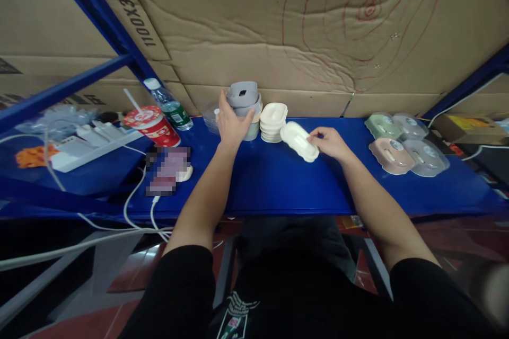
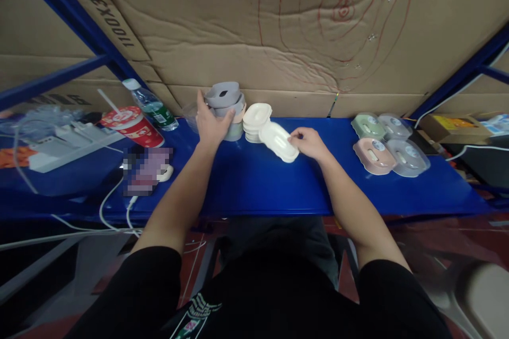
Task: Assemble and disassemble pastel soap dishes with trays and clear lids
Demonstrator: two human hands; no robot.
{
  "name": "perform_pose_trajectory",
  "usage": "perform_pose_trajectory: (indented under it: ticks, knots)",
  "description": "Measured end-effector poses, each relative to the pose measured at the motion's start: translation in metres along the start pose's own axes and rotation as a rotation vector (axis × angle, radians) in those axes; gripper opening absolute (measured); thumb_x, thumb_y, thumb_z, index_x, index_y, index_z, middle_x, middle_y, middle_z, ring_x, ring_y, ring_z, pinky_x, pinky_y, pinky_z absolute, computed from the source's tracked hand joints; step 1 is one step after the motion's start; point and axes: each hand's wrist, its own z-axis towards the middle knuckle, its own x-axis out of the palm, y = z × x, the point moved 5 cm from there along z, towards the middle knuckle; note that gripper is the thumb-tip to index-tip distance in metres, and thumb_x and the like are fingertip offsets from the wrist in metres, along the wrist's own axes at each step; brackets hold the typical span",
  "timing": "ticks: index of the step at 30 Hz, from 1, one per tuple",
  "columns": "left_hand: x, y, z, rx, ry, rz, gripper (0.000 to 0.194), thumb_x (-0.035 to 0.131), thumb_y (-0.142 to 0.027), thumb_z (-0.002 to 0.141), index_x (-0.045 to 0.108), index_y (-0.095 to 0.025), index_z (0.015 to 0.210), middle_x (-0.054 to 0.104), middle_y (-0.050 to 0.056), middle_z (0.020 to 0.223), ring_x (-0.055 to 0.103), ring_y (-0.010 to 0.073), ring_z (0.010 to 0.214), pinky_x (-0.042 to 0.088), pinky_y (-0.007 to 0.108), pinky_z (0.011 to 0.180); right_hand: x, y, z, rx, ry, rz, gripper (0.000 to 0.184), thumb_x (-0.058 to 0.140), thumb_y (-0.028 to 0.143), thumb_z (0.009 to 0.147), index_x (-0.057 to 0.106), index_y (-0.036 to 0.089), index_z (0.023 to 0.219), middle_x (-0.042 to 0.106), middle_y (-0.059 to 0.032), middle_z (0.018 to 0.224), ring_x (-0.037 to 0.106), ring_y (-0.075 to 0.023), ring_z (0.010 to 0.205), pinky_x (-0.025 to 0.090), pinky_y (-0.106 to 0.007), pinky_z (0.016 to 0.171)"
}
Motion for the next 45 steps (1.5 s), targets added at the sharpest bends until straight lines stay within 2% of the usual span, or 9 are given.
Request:
perform_pose_trajectory:
  ticks: [7, 17, 21, 24, 28, 31, 36, 39, 45]
  knots:
    - [-0.008, -0.006, -0.009, 0.014, -0.02, 0.083, 0.108, 0.056, -0.081, 0.098, 0.028, -0.009, 0.174, 0.028, 0.024, 0.181, 0.019, 0.0438, 0.17, 0.028, 0.064, 0.132, 0.01, 0.021, 0.044, 0.149, -0.355, 0.127, 0.009, 0.07, 0.029, 0.081, 0.063, 0.024, 0.077, 0.065, -0.0029, 0.063, 0.061, -0.0188, 0.05, 0.048, -0.032, 0.049]
    - [-0.004, -0.02, -0.019, 0.065, -0.052, 0.107, 0.106, 0.071, -0.064, 0.095, 0.025, -0.01, 0.174, 0.03, 0.033, 0.177, 0.031, 0.044, 0.167, 0.032, 0.067, 0.13, 0.051, 0.054, 0.09, 0.142, -0.278, 0.046, 0.028, 0.066, 0.042, 0.097, 0.064, 0.023, 0.076, 0.074, -0.0054, 0.073, 0.062, -0.0173, 0.052, 0.054, -0.034, 0.062]
    - [-0.002, -0.019, -0.02, 0.046, -0.034, 0.085, 0.108, 0.074, -0.06, 0.094, 0.023, -0.008, 0.174, 0.029, 0.034, 0.177, 0.03, 0.0448, 0.168, 0.032, 0.068, 0.131, 0.048, 0.041, 0.075, 0.109, -0.316, 0.129, 0.025, 0.066, 0.046, 0.097, 0.068, 0.022, 0.092, 0.078, -0.0051, 0.08, 0.058, -0.0144, 0.048, 0.051, -0.031, 0.056]
    - [-0.001, -0.016, -0.019, 0.035, -0.048, 0.066, 0.108, 0.076, -0.055, 0.093, 0.022, -0.009, 0.175, 0.027, 0.034, 0.178, 0.028, 0.0446, 0.168, 0.031, 0.069, 0.131, 0.031, 0.018, 0.052, 0.042, -0.337, 0.152, 0.047, 0.063, 0.055, 0.095, 0.064, 0.022, 0.128, 0.079, -0.0034, 0.087, 0.06, -0.0159, 0.052, 0.053, -0.031, 0.058]
    - [0.001, -0.013, -0.018, 0.022, -0.061, 0.057, 0.112, 0.079, -0.052, 0.092, 0.018, -0.01, 0.177, 0.02, 0.033, 0.18, 0.022, 0.0439, 0.17, 0.028, 0.069, 0.133, -0.009, -0.015, 0.011, -0.084, -0.295, -0.141, 0.082, 0.067, 0.066, 0.089, 0.051, 0.018, 0.153, 0.081, -0.0109, 0.104, 0.074, -0.0294, 0.088, 0.061, -0.048, 0.089]
    - [0.0, -0.015, -0.018, -0.005, -0.047, 0.042, 0.116, 0.079, -0.056, 0.09, 0.016, -0.01, 0.177, 0.014, 0.032, 0.182, 0.017, 0.0432, 0.171, 0.023, 0.067, 0.135, -0.048, -0.032, -0.017, -0.127, -0.316, -0.487, 0.091, 0.064, 0.065, 0.093, 0.044, 0.011, 0.162, 0.072, -0.0273, 0.138, 0.069, -0.0435, 0.12, 0.051, -0.066, 0.11]
    - [-0.005, -0.027, -0.021, 0.005, -0.01, 0.011, 0.121, 0.075, -0.065, 0.089, 0.016, -0.007, 0.177, 0.006, 0.03, 0.183, 0.006, 0.0404, 0.173, 0.013, 0.062, 0.138, -0.092, -0.055, -0.041, 0.253, -0.37, -1.01, 0.085, 0.057, 0.057, 0.1, 0.04, 0.008, 0.167, 0.045, -0.0329, 0.168, 0.034, -0.0576, 0.157, 0.023, -0.087, 0.119]
    - [-0.006, -0.034, -0.025, 0.051, -0.019, -0.007, 0.121, 0.072, -0.071, 0.089, 0.017, -0.01, 0.178, 0.006, 0.027, 0.185, 0.004, 0.0402, 0.174, 0.011, 0.064, 0.138, -0.085, -0.056, -0.045, 0.357, -0.287, -1.063, 0.072, 0.054, 0.055, 0.102, 0.052, 0.011, 0.159, 0.05, -0.0302, 0.166, 0.039, -0.0552, 0.155, 0.028, -0.084, 0.118]
    - [-0.011, -0.049, -0.031, 0.114, -0.004, -0.011, 0.127, 0.073, -0.08, 0.084, 0.016, -0.016, 0.18, 0.007, 0.022, 0.186, -0.001, 0.0445, 0.173, 0.01, 0.07, 0.136, -0.058, -0.024, -0.044, -0.088, -0.349, -0.911, 0.073, 0.055, 0.063, 0.102, 0.058, 0.016, 0.157, 0.056, -0.0238, 0.163, 0.049, -0.0442, 0.15, 0.042, -0.063, 0.12]
